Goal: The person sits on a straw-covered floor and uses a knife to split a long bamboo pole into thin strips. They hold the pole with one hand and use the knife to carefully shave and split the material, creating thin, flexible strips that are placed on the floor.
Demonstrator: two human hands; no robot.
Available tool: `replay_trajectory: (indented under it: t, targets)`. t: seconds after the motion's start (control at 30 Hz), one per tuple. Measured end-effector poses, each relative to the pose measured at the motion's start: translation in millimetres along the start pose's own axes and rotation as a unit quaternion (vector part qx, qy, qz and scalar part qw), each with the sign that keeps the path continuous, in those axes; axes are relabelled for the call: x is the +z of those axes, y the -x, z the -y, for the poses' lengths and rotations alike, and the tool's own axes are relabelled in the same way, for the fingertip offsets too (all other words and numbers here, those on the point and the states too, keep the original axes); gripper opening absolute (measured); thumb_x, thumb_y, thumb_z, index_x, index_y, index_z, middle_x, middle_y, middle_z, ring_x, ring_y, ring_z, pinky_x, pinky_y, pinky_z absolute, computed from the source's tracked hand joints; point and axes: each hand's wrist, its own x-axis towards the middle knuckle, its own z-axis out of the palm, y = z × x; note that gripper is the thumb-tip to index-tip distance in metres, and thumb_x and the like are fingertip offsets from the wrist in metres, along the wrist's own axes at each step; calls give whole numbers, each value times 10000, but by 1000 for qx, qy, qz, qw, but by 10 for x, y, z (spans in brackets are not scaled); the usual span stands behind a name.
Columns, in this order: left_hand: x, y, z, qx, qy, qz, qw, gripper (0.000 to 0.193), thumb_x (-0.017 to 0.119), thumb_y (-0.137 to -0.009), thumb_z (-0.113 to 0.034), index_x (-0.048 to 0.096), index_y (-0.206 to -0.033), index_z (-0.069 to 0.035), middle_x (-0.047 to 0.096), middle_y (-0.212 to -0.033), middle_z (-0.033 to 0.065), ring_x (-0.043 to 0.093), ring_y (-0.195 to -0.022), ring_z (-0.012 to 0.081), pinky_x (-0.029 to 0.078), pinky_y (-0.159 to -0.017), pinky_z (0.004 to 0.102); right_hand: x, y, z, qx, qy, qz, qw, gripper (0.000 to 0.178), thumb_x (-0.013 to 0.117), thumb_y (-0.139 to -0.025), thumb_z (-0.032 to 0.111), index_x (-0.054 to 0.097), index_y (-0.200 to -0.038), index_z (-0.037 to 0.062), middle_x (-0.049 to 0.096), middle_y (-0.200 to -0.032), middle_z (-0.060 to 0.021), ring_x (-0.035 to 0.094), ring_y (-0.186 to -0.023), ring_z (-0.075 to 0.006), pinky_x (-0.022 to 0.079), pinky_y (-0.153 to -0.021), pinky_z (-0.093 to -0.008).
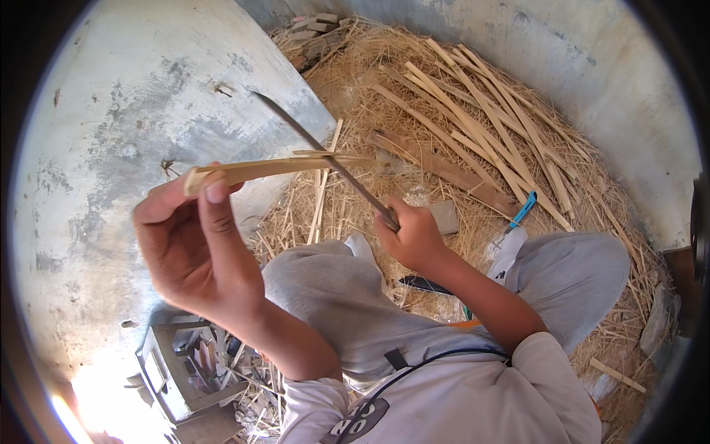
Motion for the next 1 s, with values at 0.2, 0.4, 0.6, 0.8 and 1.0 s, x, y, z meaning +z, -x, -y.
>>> replay_trajectory:
  t: [0.2, 0.4, 0.6, 0.8, 1.0]
  targets:
    - [78, -88, -11, -5, -91, -44, 995, 141, 676, -939, -11, 584, -1024, 54, 699, -933, 172, 709, -829, 198, 623, -760, 308, 605, -452, -1658, 80, 161, -81, 980, 307, 661, -868, 276, 629, -948, -18, 665, -718, -234, 699, -734, -387, 532, -648, -501]
    - [-193, -193, 274, -14, -101, -49, 994, 164, 656, -973, -94, 595, -1046, 39, 689, -975, 172, 700, -891, 213, 627, -843, 362, 712, -663, -1922, 201, 14, 53, 978, 364, 675, -853, 304, 645, -942, -49, 693, -744, -238, 708, -737, -381, 545, -657, -483]
    - [-200, -212, 327, -21, -58, -33, 998, 141, 658, -973, -91, 595, -1033, 20, 698, -952, 154, 696, -857, 197, 611, -793, 344, 232, -743, -1549, 281, -75, 128, 948, 329, 702, -810, 273, 650, -826, -52, 665, -707, -250, 680, -657, -381, 551, -651, -463]
    - [-85, -252, 272, 29, -92, -33, 995, 139, 666, -971, -98, 597, -1024, 11, 704, -920, 151, 699, -791, 192, 598, -734, 313, 400, -659, -389, -41, 20, -47, 998, 257, 685, -847, 225, 578, -815, -6, 597, -631, -177, 643, -591, -342, 485, -562, -428]
    - [-104, -250, 287, 32, -132, -38, 990, 155, 673, -967, -104, 597, -1017, 21, 699, -911, 159, 700, -781, 193, 597, -716, 303, 775, -739, -841, -165, -14, -112, 980, 204, 692, -854, 187, 584, -823, 17, 629, -644, -140, 636, -541, -332, 513, -538, -423]
